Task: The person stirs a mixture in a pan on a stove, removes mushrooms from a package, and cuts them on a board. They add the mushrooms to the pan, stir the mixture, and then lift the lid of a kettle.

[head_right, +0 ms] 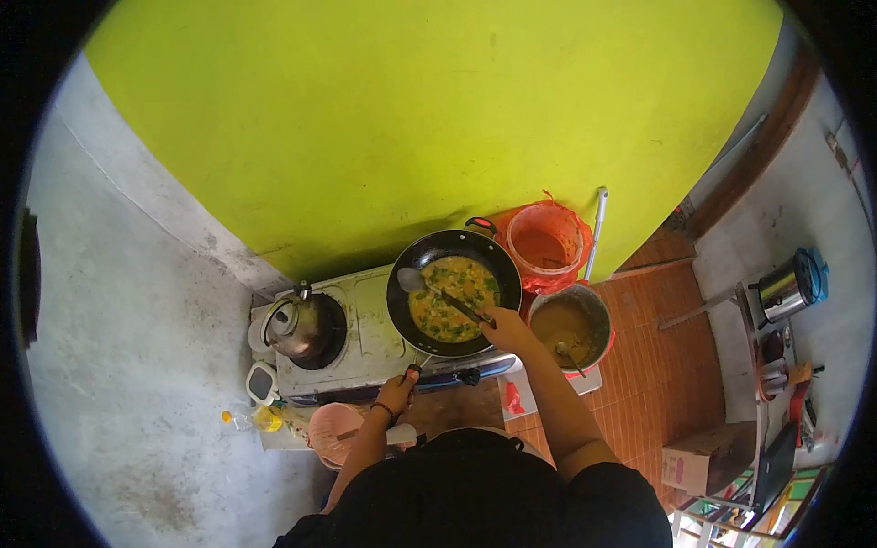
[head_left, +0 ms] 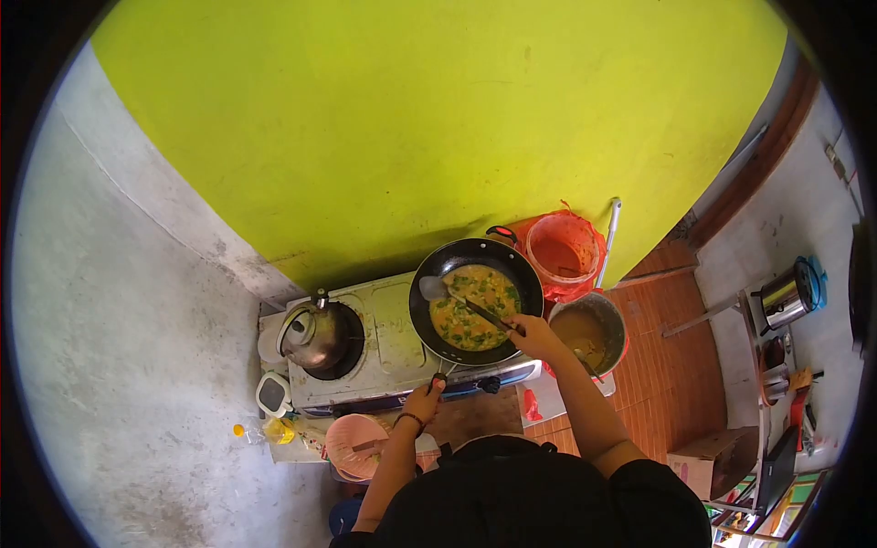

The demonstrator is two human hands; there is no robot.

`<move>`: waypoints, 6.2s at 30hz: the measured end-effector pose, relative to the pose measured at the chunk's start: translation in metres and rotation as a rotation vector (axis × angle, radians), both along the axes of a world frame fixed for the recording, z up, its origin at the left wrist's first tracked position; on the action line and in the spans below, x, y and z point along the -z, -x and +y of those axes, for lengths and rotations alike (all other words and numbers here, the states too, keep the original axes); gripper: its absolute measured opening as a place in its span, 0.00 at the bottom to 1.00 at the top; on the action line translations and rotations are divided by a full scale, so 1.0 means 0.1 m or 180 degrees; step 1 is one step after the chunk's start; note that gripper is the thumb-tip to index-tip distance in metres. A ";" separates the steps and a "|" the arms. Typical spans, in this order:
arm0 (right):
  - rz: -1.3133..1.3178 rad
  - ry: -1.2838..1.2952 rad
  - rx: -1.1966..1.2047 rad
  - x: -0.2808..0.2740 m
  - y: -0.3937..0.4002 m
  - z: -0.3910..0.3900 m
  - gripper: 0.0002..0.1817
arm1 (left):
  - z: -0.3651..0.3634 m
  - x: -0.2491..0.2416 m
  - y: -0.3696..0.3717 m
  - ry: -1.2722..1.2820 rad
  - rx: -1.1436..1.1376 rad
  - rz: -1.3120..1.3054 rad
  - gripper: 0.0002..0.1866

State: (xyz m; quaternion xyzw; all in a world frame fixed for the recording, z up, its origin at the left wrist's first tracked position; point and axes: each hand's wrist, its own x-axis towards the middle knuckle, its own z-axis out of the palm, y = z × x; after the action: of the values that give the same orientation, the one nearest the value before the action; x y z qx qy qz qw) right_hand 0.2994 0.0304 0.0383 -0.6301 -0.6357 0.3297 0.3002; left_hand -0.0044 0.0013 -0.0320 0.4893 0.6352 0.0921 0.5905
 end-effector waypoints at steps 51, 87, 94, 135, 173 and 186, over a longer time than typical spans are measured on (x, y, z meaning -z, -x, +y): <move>-0.1006 -0.0696 0.0187 0.29 0.25 -1.04 0.21 | 0.21 -0.18 0.14 0.0170 0.0238 -0.0202 0.29; -0.1681 -0.1221 0.0946 0.24 0.35 -0.60 0.19 | 0.43 -0.61 0.03 -0.3113 0.0678 0.1395 0.15; -0.0997 -0.1391 0.0404 0.03 0.71 -0.68 0.12 | 0.10 -0.51 -0.34 -0.3079 0.1101 0.0315 0.12; -0.1387 -0.0403 -0.2870 0.74 2.97 -0.92 0.25 | -1.66 0.16 1.25 -0.1859 -0.1603 0.1228 0.07; -0.0383 -0.0925 -0.3082 1.01 4.83 -0.32 0.11 | -1.18 1.60 2.90 -0.0711 -0.3722 0.1851 0.26; -0.0031 -0.1023 -0.2530 0.50 4.40 -0.05 0.11 | -0.97 1.28 3.12 -0.0924 -0.3047 0.1595 0.17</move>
State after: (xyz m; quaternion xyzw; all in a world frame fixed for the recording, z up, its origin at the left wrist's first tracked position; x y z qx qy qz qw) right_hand -0.1407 0.0254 -0.0113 -0.2829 -0.8738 0.3134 0.2411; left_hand -0.3165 -0.0955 -0.1597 0.2294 0.8882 0.3173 0.2403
